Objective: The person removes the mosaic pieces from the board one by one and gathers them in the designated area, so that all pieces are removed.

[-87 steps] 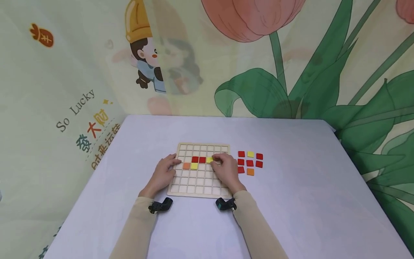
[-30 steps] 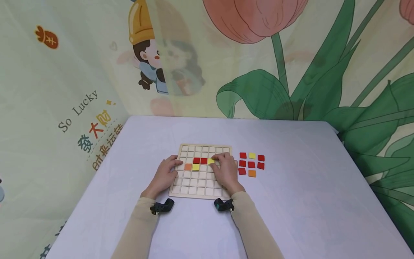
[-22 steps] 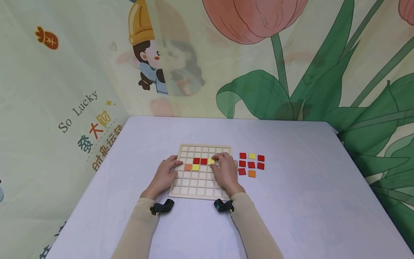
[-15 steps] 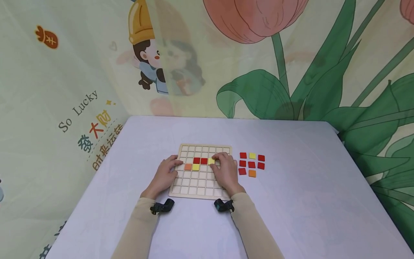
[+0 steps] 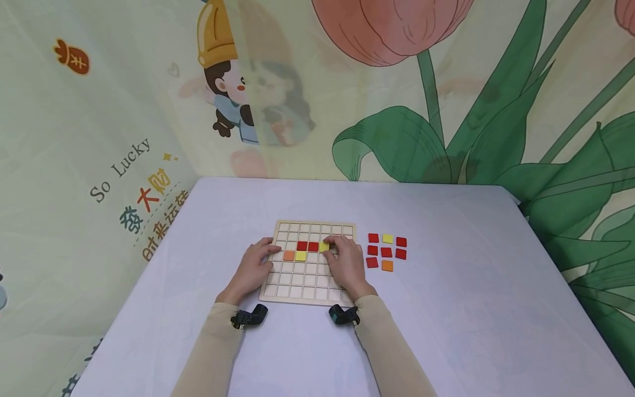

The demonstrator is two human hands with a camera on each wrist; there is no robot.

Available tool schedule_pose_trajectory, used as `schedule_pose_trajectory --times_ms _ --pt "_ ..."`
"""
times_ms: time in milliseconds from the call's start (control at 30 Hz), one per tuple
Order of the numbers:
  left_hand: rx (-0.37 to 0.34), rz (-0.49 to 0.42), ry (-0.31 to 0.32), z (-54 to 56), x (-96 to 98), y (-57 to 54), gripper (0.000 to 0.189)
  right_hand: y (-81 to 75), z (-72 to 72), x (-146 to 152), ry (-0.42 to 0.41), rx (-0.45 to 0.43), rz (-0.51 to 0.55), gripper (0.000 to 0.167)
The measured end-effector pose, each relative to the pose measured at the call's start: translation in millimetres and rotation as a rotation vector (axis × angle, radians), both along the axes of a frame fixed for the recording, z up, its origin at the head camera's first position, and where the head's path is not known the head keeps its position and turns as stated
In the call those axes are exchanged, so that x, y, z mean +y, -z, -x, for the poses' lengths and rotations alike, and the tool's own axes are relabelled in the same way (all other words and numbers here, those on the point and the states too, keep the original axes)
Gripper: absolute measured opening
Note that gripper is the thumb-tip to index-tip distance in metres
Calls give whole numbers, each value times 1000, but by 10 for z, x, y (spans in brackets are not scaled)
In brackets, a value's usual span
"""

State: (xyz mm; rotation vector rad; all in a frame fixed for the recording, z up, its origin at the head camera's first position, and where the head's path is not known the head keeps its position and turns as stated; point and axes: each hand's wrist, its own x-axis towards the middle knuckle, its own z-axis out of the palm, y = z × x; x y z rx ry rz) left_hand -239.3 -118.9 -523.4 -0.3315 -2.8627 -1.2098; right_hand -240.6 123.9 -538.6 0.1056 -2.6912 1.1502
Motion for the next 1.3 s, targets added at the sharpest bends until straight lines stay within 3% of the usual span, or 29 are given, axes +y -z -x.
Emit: schedule_pose_trajectory --times_ms 167,367,533,733,1067,1300 --pt "-3 0 -2 -2 -1 5 38 -6 -12 -4 -1 -4 13 28" --pt "-8 -10 -5 -4 8 13 38 -13 -53 21 26 -65 131 32" --pt "-11 -2 -4 -3 18 -13 38 -48 -89 43 35 -61 188 33" --pt "-16 4 -5 -16 6 -44 38 -87 -120 70 31 -60 198 33" --pt "-7 16 2 -17 -4 -64 38 -213 -264 175 8 -156 181 37" --pt "-11 16 0 -43 9 -93 38 -247 -386 285 -21 -136 177 37"
